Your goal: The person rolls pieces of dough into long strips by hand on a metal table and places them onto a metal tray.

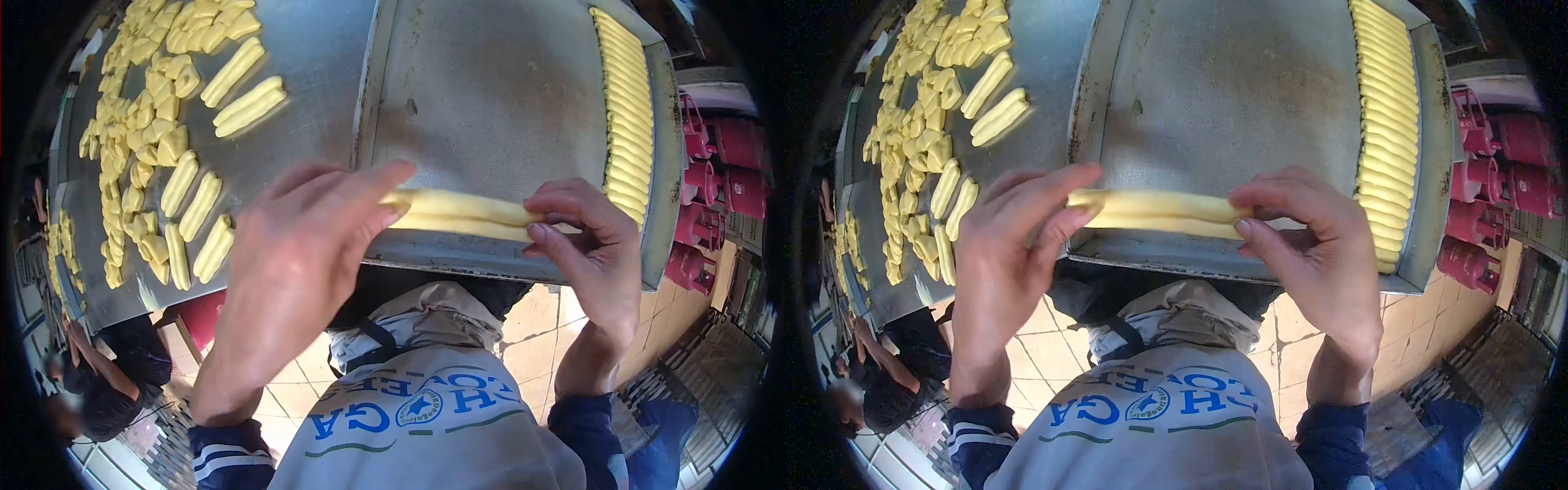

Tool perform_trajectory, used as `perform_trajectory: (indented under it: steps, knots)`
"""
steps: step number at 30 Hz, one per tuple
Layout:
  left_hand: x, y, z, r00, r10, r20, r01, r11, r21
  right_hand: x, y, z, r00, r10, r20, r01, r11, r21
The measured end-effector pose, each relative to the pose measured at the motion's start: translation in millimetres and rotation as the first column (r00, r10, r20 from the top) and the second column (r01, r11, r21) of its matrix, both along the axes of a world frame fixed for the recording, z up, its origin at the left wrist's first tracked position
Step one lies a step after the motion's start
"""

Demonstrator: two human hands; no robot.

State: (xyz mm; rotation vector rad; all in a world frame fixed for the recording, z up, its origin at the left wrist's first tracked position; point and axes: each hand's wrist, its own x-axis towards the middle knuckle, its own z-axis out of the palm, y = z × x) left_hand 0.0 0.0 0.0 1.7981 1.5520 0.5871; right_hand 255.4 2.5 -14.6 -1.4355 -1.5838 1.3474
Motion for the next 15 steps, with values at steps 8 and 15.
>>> perform_trajectory:
  steps: [8, 15]
  knots:
    - [6.8, 11.7, -20.3, 0.756, -0.367, -0.542, 0.491, 0.866, 0.099, -0.3, 1.6, -24.9, 0.963, 0.131, 0.235, -0.131, 0.991, -0.015]
    - [7.9, 14.3, -23.0, 0.72, -0.403, -0.565, 0.497, 0.868, 0.013, -3.0, 5.7, -25.7, 0.924, 0.234, 0.301, -0.232, 0.972, -0.042]
